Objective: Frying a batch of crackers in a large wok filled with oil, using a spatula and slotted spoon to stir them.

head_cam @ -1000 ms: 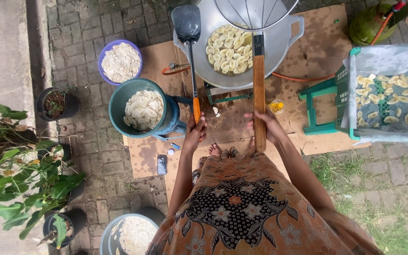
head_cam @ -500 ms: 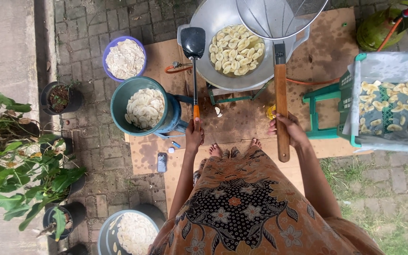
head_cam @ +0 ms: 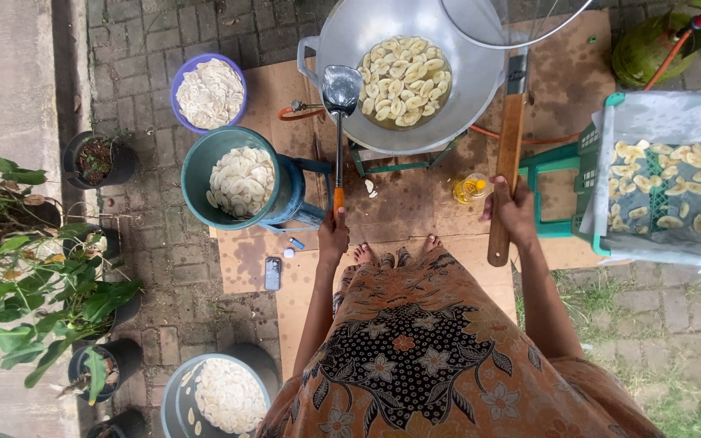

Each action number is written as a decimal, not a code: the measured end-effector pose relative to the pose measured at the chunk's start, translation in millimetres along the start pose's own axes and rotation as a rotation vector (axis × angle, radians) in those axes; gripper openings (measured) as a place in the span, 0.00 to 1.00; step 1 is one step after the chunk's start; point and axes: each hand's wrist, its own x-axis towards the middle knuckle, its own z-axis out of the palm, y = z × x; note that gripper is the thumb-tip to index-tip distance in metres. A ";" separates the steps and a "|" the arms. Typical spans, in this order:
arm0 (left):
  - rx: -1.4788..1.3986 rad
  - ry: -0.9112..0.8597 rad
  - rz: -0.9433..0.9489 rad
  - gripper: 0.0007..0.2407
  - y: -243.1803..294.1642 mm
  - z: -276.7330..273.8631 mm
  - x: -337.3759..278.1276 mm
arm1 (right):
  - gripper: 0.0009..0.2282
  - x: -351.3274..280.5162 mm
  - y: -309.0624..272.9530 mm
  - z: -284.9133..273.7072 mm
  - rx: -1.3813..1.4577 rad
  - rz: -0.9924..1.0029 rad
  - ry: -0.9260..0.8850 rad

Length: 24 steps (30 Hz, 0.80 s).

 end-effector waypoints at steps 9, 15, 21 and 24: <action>0.024 0.029 0.000 0.14 -3.8 14.8 4.4 | 0.14 27.2 29.5 -3.7 0.006 0.169 -0.020; 0.061 0.055 0.004 0.14 -23.1 11.0 14.4 | 0.09 -2.1 32.7 -14.9 -0.098 0.092 0.035; 0.365 0.150 0.035 0.17 -56.6 8.9 27.5 | 0.08 0.1 43.1 -22.8 -0.230 -0.026 0.124; 0.432 0.165 0.062 0.19 -81.8 11.1 39.0 | 0.08 -0.4 44.3 -17.9 -0.215 -0.063 0.136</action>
